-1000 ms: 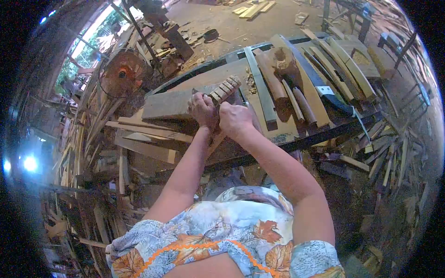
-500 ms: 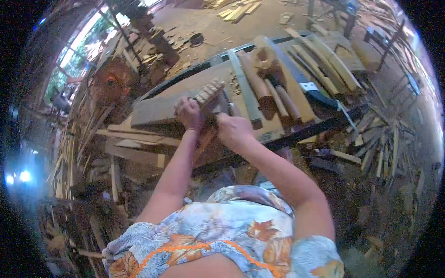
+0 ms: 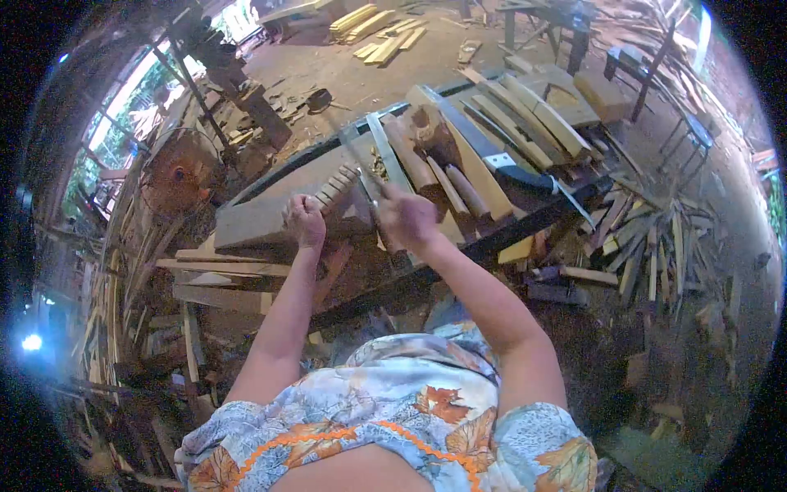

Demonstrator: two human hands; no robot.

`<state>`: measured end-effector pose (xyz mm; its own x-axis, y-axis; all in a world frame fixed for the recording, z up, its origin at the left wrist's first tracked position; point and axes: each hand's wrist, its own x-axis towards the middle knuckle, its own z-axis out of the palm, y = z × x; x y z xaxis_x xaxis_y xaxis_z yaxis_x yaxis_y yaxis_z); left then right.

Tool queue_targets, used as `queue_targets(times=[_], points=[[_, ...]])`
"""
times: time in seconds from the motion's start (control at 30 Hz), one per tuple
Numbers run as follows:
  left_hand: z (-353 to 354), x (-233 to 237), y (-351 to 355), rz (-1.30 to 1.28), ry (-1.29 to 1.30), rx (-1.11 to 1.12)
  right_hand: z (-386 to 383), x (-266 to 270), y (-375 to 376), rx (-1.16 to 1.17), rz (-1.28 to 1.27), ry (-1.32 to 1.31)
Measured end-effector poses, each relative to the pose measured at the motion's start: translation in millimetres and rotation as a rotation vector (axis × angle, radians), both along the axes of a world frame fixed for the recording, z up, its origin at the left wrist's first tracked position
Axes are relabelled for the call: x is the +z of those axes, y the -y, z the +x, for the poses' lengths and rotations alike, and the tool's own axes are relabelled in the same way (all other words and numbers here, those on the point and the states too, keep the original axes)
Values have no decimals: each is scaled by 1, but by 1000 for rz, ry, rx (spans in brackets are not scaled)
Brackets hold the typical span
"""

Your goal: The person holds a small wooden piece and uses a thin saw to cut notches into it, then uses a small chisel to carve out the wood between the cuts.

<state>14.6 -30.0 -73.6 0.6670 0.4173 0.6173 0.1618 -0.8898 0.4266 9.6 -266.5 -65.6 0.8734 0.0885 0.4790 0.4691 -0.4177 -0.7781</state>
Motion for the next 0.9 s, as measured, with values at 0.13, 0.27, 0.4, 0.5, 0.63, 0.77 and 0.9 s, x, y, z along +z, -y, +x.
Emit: queue_targets(times=[0.13,0.27,0.4,0.5,0.63,0.77,0.9], points=[[-4,19,1,-141,-93,-23,-6,-34,52,-108,-137,-208],[11,37,3,-149,-267,-16,2,-56,62,-32,-51,-337],[19,86,1,-117,-791,-98,3,-55,61,-1,28,-312],[25,108,-2,-144,-1027,-166,0,-54,62,33,161,-372],[30,88,-2,90,-590,-333,-1,-55,63,29,165,-330],[54,71,22,26,-625,-455,-4,-50,64,25,165,-290],[52,94,45,294,-806,-386,-5,-48,64,39,208,-278]])
